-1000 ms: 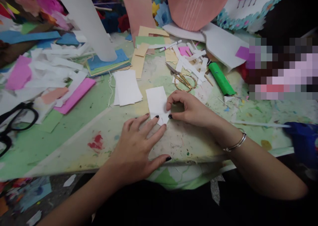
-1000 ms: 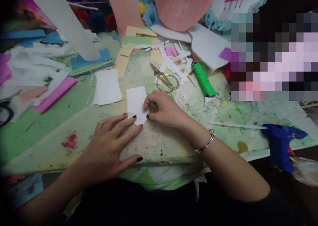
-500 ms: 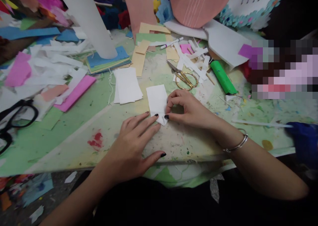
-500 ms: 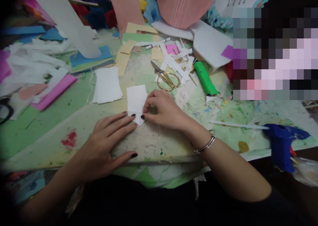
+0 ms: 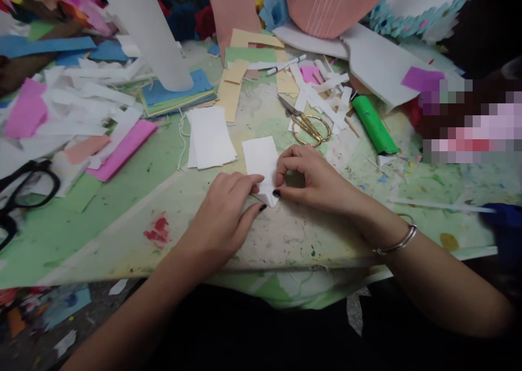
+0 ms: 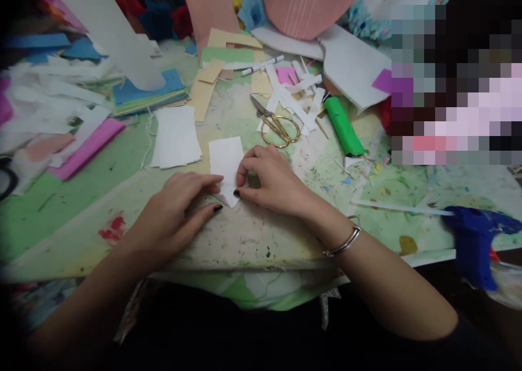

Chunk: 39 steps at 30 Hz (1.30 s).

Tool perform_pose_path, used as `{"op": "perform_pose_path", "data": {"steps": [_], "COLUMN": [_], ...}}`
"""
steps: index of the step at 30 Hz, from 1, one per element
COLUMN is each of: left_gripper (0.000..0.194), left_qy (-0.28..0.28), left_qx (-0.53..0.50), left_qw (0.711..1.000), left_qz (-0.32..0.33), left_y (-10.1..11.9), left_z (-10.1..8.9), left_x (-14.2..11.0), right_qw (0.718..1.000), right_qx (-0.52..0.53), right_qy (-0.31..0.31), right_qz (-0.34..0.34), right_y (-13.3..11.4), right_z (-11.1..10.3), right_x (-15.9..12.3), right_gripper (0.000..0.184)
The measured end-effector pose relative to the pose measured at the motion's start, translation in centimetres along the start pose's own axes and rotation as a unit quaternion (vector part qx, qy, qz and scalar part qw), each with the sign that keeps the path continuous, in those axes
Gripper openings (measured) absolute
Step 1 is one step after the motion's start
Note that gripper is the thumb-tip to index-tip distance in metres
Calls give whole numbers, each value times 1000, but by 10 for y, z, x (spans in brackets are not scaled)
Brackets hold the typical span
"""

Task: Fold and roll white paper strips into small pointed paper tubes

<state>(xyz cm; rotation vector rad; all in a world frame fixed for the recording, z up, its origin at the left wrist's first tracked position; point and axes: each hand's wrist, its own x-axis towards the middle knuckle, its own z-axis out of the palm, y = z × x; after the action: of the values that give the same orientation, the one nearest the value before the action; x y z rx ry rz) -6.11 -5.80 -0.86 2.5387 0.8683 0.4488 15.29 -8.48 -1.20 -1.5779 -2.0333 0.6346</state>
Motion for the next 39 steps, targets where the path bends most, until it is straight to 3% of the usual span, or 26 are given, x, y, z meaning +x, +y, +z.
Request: {"op": "perform_pose_path", "data": {"steps": [4,7,26,39], "left_gripper": [9,10,7,5], "left_qy": [-59,-76,-48,-25], "left_qx": [-31,-52,4,-16], "left_qw": [997,994,997,996], "left_qz": [-41,-60,-67,-79], "left_y": [0,1,2,1], "left_z": [-2,-2,6,6], "left_x": [15,18,22,20], "right_qw": [1000,999,998,995], "right_qx": [3,2,-4,10], "right_qy": [8,21,26,49], "right_qz": [-14,-38,-53,-87], "right_y": [0,-1,-3,-1], "right_z": [1,3,3,5], "right_x": [-1,-3,-4,-4], "right_gripper": [4,2,6,12]}}
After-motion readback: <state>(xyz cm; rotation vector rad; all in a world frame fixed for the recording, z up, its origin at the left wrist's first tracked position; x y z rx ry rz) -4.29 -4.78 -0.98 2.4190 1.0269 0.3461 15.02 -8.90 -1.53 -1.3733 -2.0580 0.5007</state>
